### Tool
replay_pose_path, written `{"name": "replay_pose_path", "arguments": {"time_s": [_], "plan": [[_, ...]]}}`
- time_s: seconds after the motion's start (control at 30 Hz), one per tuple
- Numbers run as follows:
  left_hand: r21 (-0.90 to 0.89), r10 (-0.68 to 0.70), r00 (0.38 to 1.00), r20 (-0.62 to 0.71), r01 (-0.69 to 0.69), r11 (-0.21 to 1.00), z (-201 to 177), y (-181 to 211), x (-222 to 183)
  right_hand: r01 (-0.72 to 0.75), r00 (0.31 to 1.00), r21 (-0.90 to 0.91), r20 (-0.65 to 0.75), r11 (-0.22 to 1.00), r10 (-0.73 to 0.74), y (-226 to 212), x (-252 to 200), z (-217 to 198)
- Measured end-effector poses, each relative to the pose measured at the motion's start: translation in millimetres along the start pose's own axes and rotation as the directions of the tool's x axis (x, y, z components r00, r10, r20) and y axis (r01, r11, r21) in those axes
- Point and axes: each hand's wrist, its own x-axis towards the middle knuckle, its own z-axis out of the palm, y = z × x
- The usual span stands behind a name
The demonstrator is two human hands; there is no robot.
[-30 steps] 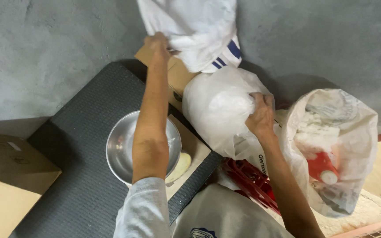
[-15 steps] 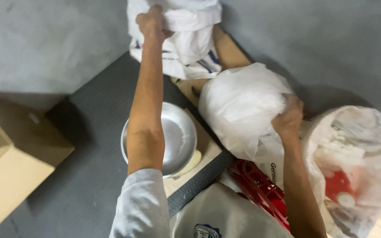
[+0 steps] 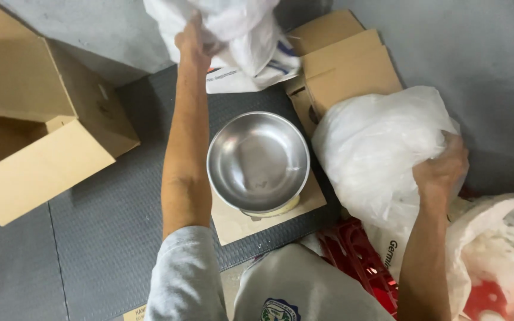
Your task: Scooping white powdery substance from a large sack, weighing it in a bowl on a mechanical scale, and transferring it into plastic bags.
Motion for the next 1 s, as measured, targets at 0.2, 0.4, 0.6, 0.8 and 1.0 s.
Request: {"name": "replay_pose_path", "arguments": {"time_s": [0.2, 0.4, 0.6, 0.8, 1.0], "plan": [[0.367, -0.297, 0.947, -0.120, 0.321, 0.873, -28.2, -6.0, -50.6, 0.078, 0.996, 0.011, 0.051, 0.997, -0.078, 12.6, 6.7, 20.2], [0.745, -0.131, 0.990, -0.048, 0.123, 0.656, 2.1, 0.0, -70.3, -0.060, 0.972, 0.167, 0.234, 0.984, 0.020, 5.0, -3.8, 7.1], [0.583, 0.213, 0.598, 0.772, -0.801, 0.137, 84.5, -41.1, -136.0, -0.173, 0.885, 0.344, 0.466, 0.923, -0.008, -67.2, -24.5, -18.1], [0.234, -0.357, 0.004, 0.934, -0.762, 0.604, 176.4, -53.1, -378.7, -0.014, 0.821, -0.031, 0.570, 0.999, 0.029, -41.5, -50.1, 2.4], [0.447, -0.466, 0.352, 0.812, -0.888, 0.109, 177.3, -225.9, -341.1, -0.040, 0.935, 0.358, 0.343, 0.933, -0.091, -4.0, -59.7, -5.3]]}}
